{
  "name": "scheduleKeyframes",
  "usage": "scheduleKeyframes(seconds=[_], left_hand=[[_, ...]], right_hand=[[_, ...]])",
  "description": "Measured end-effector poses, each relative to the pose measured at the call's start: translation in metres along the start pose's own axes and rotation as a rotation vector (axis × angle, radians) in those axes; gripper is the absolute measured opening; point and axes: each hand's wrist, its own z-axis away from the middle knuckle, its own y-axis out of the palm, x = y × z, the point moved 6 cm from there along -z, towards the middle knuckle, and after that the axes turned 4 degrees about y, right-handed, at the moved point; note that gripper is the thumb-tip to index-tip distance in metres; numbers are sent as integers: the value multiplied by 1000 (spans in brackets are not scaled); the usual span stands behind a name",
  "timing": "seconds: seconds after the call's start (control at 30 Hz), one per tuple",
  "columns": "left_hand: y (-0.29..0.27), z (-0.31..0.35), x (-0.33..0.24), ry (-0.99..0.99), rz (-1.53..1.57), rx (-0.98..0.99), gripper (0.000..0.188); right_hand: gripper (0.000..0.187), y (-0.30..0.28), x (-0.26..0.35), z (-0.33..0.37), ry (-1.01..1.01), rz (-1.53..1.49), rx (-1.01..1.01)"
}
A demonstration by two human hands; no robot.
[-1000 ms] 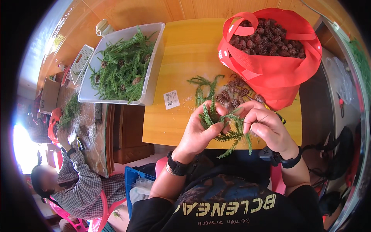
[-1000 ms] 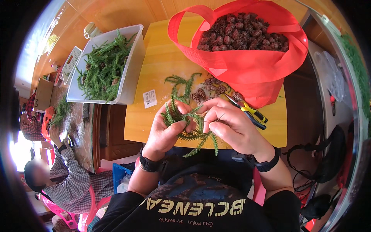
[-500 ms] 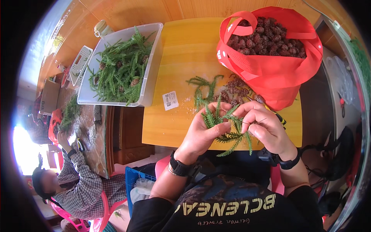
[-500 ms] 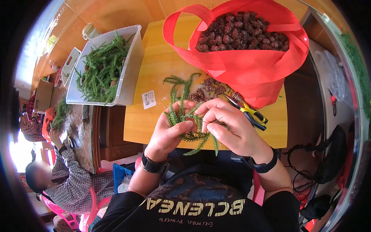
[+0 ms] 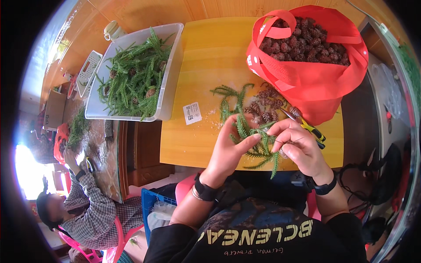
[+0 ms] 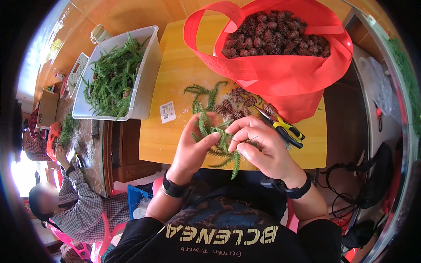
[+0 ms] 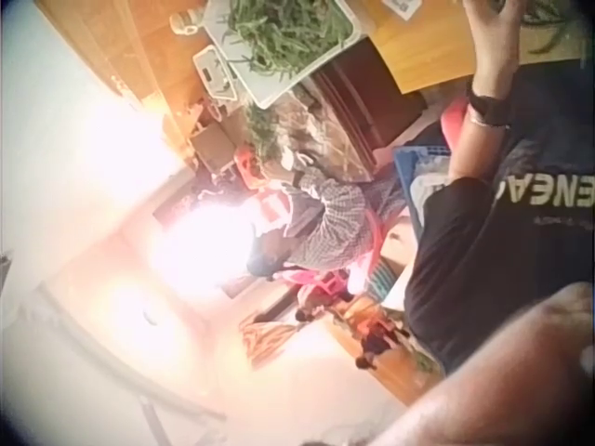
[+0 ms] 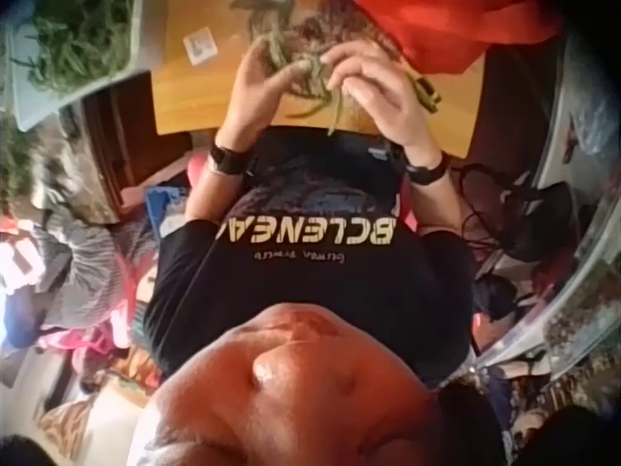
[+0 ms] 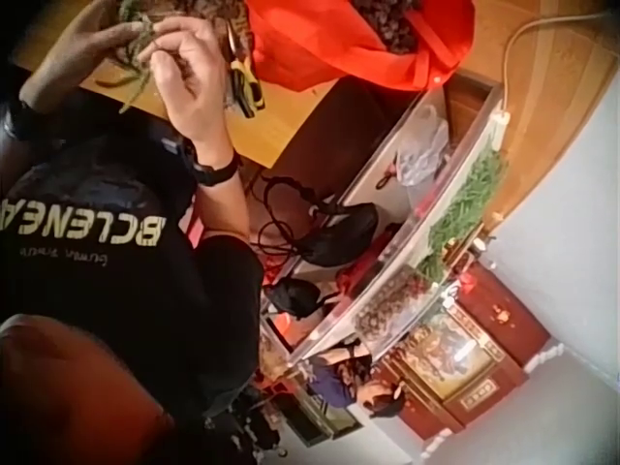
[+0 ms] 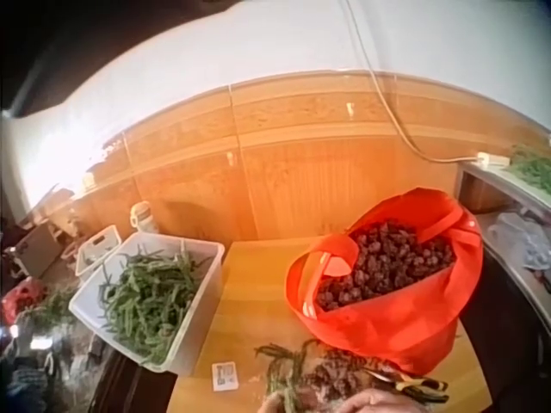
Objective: Trimming green plant stems with pliers and sorting seeds into a red bag.
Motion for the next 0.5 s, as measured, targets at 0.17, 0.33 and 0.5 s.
scheduleKeyframes(seconds=[0.17,0.33,0.5], left_hand=[[-25,14,-15,583,-300,-396,58],[-3,15,-29,512,-491,-96,13],[1,8,-29,558,-610,-39,17]], right_hand=[[11,6,-1,4,-92,149,-102],[12,12,0,7,-108,171,-210],[14,24,-5,8,-138,246,-200]])
